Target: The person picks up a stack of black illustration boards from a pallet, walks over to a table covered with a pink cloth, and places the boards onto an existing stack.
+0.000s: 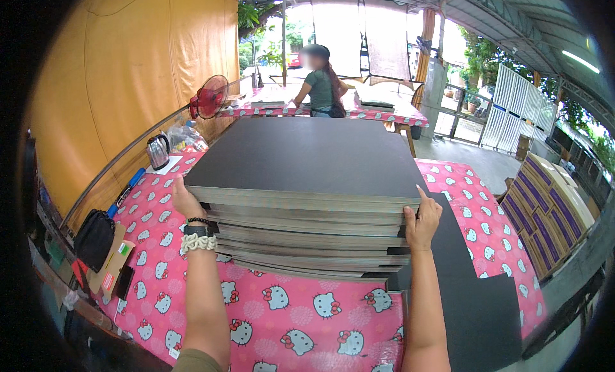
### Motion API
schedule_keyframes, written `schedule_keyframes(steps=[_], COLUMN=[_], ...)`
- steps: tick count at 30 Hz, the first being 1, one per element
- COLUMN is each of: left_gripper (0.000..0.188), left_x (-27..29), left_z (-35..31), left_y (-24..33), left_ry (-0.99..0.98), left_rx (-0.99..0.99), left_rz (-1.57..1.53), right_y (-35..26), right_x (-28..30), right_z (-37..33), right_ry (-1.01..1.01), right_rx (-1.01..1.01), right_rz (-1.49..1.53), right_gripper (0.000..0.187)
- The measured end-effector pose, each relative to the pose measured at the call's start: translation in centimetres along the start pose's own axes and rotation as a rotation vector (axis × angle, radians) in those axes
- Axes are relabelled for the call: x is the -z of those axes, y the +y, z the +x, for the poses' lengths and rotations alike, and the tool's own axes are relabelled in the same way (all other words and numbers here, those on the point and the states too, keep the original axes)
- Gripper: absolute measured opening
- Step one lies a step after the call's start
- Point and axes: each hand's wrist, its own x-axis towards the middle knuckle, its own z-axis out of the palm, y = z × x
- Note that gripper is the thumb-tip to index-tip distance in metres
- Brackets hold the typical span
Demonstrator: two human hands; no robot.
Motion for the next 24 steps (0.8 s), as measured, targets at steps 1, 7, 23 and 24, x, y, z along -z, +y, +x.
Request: schedule_keyframes(steps=[1, 7, 23, 24], left_gripper=[0.035, 0.032, 0.030, 0.030], left_x=[0.12, -0.11, 0.24, 0.16], left_z=[0.12, 0.22, 0.47, 0.45], left_y=[0.20, 0.44, -0.42, -0.46], left_ry=[-0.002, 0.027, -0.046, -0.038], left_rx=[0.009, 0.034, -0.085, -0.094], left_rz=[-0.007, -0.186, -0.053, -0.049], right_y=[-0.05, -0.07, 0.06, -0.09], right_x=[0.15, 0.22, 0.31, 0.41], right_z=[0.04, 0.15, -0.04, 0.00], right_ry=[-0.032, -0.047, -0.089, -0.097], right_rx=[0.001, -0.023, -0.058, -0.069], right_rz=[0.009, 0.062, 0.057, 0.064], right_gripper=[0.059, 0.072, 0.075, 0.072])
